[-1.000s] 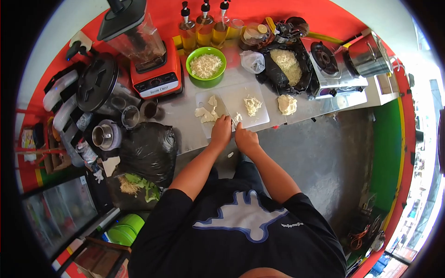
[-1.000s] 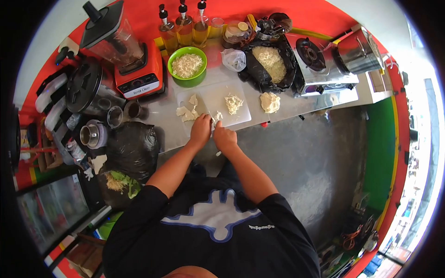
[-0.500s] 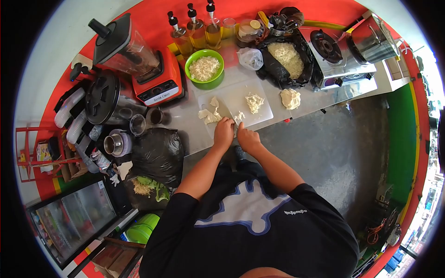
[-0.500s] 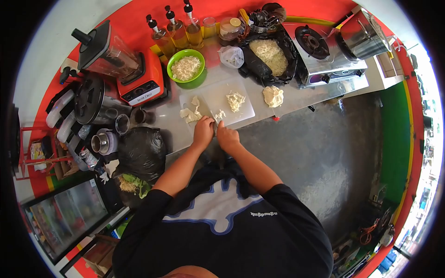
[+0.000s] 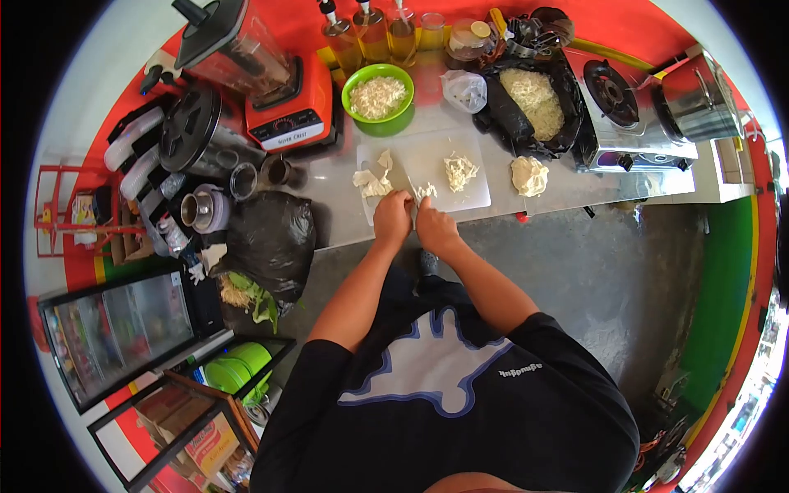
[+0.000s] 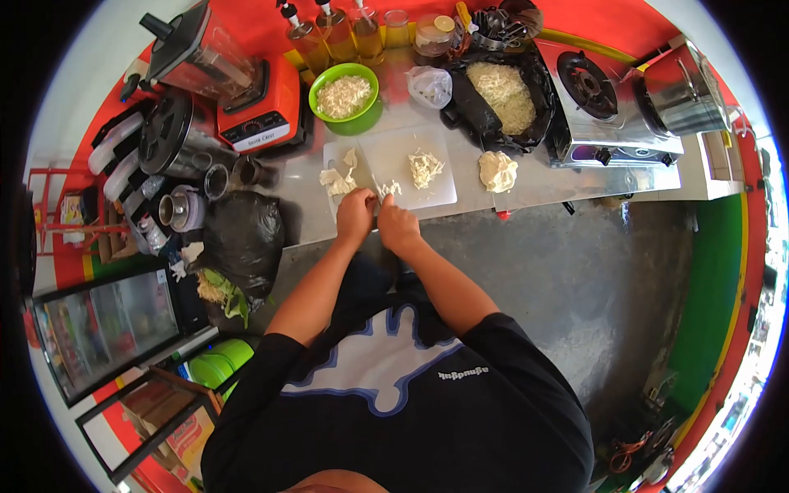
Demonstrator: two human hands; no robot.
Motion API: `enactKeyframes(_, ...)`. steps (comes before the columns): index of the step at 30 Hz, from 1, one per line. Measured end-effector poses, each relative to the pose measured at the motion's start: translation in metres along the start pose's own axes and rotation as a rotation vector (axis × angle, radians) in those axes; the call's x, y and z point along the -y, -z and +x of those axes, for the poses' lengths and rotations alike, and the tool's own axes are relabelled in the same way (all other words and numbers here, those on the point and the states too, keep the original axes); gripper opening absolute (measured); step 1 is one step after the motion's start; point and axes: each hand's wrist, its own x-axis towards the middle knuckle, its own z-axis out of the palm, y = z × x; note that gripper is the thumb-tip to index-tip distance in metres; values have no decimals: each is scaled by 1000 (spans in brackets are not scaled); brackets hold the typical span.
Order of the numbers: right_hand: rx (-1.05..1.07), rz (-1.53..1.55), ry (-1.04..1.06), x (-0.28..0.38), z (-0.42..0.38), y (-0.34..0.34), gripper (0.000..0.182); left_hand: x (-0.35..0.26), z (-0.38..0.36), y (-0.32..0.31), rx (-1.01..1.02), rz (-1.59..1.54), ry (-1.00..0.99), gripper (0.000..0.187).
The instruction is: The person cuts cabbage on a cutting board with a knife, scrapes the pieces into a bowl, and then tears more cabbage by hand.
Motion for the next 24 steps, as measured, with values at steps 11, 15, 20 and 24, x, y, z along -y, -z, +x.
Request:
enactKeyframes(11, 10, 8, -6, 5, -1, 6, 34, 11, -10, -15, -120, 2, -86, 10)
enactKeyframes(15, 2, 22, 9, 1, -4, 20, 34, 14, -10, -13, -106, -9, -181, 13)
enactKeyframes(20, 54, -39, -15, 1, -23, 10, 30, 15, -4, -13, -69, 61, -121, 12)
enactKeyframes(24, 8, 3, -35, 0, -10, 3, 30, 13, -6, -14, -99, 35, -48, 8)
